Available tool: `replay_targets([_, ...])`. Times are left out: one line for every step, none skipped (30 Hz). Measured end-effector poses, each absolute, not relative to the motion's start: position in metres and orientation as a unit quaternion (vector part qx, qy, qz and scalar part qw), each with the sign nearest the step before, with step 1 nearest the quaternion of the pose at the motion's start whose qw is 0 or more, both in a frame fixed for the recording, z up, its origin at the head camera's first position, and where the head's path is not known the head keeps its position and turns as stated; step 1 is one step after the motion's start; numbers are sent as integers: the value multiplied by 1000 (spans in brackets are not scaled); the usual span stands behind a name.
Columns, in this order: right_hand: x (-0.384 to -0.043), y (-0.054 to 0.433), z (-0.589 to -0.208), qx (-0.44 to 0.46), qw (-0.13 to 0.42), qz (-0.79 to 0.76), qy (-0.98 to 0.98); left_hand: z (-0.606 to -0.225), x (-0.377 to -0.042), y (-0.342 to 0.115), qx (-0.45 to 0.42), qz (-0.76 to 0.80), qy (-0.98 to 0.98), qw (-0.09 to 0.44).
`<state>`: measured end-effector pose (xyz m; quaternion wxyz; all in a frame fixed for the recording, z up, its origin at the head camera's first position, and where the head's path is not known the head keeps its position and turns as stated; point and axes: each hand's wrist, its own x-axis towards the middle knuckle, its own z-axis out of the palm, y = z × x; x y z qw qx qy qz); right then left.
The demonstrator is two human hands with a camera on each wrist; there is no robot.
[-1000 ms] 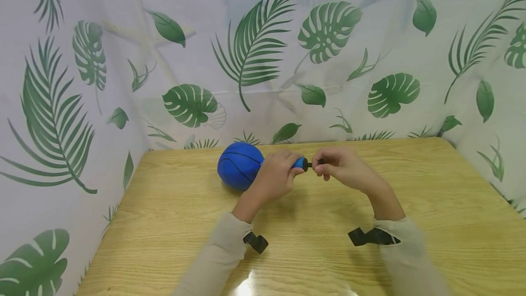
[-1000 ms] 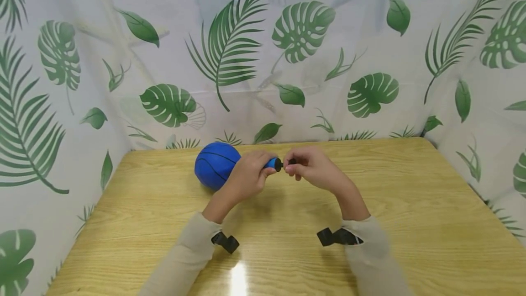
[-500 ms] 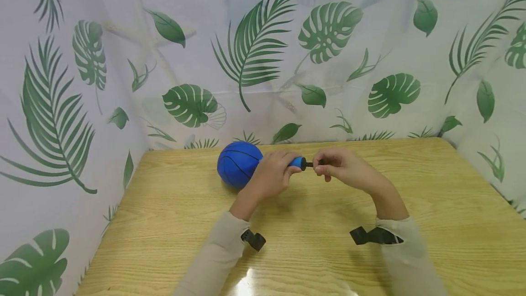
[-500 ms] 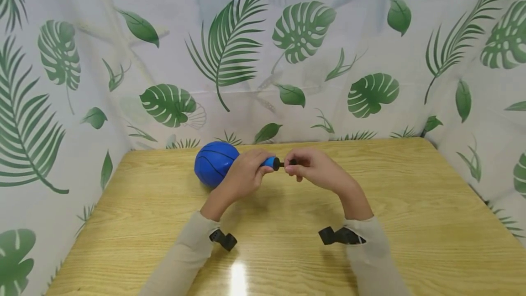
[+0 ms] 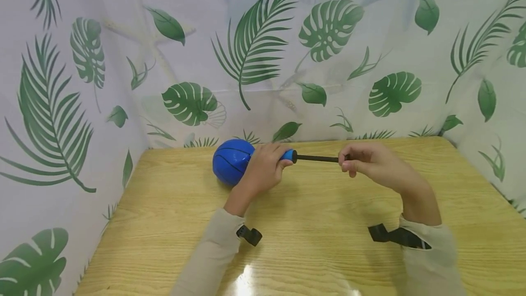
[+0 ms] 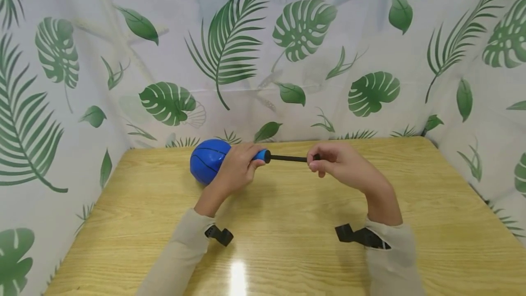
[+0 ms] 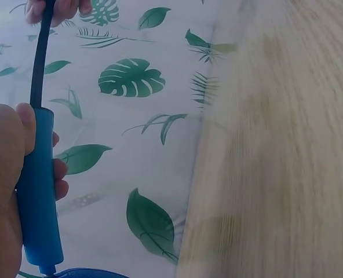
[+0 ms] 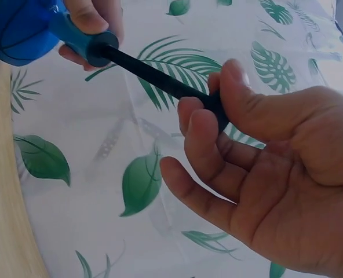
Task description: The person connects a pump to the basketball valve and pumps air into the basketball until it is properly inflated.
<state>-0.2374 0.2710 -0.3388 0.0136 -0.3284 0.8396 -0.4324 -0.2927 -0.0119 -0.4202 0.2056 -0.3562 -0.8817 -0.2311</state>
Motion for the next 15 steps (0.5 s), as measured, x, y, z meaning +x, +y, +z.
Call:
replay_targets([-238,268,-340,-327,10,-431,841,-421,-292,-11,-358,-230,-880,209])
replay_targets([-240,265,-343,-325,9,-431,842,-421,-292,-9,-360,-226,-880,212])
replay_targets([-242,261,-345,-322,11,-434,841,-422,-291,-8,-362,-224,-879,214])
replay_targets([-244,257,-348,-319,12,-435,842,-422,-290,-6,-365,-222,-878,215])
replay_targets([-246,253,-351,-316,17,-439,841,-422,-290,-5,-367,-220,-877,216])
replay_targets([-248,249,-353,-311,24,-444,840,-422,-289,-3,-369,-219,-877,217])
replay_targets([-250,245,-356,-305,32,-450,839,-423,-288,-2,-370,-216,-877,218])
replay_targets([-252,241,-359,-300,37,-454,838,-423,-287,-1,-372,-215,-876,221])
replay_targets([-254,238,-362,-295,42,-456,839,-424,-287,0,-374,-215,-875,222])
replay_targets([-255,234,-365,-290,46,-457,840,-424,-286,1,-375,-213,-874,223])
replay_targets([-257,231,-367,-287,52,-458,840,-425,-286,2,-377,-206,-874,225])
replay_targets([-258,228,-370,-284,56,-459,840,-426,-286,3,-378,-201,-875,226])
replay_targets([-260,226,-372,-283,58,-459,840,-427,-286,4,-378,-195,-876,226])
replay_targets([-261,224,-375,-282,59,-459,840,-428,-285,5,-378,-191,-877,225])
replay_targets([-262,222,-377,-281,62,-460,840,-428,-285,5,-377,-187,-879,224])
